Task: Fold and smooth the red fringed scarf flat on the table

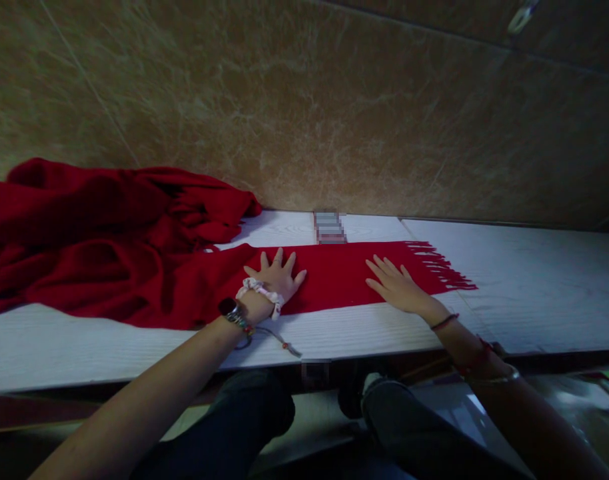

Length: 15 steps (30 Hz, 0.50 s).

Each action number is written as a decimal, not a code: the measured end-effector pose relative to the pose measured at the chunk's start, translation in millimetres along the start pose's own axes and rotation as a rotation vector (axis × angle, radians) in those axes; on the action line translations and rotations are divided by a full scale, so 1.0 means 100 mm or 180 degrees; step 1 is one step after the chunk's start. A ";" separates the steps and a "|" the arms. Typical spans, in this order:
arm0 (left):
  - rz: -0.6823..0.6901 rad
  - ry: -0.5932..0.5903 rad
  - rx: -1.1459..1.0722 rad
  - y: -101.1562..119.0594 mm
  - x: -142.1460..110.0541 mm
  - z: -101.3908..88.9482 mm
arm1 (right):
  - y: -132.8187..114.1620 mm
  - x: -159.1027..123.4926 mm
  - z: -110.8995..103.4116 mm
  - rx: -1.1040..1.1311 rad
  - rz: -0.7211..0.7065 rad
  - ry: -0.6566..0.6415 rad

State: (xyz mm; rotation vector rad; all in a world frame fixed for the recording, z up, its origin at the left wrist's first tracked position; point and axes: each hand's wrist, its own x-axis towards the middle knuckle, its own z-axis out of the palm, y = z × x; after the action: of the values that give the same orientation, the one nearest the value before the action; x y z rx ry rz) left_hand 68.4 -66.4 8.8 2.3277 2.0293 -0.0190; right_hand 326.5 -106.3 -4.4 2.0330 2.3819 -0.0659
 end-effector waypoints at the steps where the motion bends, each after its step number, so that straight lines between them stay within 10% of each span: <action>1: -0.0190 0.0000 0.0022 0.00 -0.01 -0.02 | 0.07 0.00 -0.01 -0.0001 0.0107 -0.0027; 5: -0.0396 0.0057 0.0205 -0.04 0.01 -0.14 | 0.23 0.05 -0.06 0.0054 0.0295 -0.0034; 15: 0.0748 0.0113 0.0138 -0.59 0.24 0.01 | -0.01 0.33 -0.04 0.0277 -0.0341 0.0442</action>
State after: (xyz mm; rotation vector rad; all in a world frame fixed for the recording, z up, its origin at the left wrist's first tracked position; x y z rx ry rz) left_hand 13.0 -34.4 5.1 2.5951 1.7728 -0.0121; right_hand 320.2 -73.9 -1.7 2.0068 2.6149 -0.0305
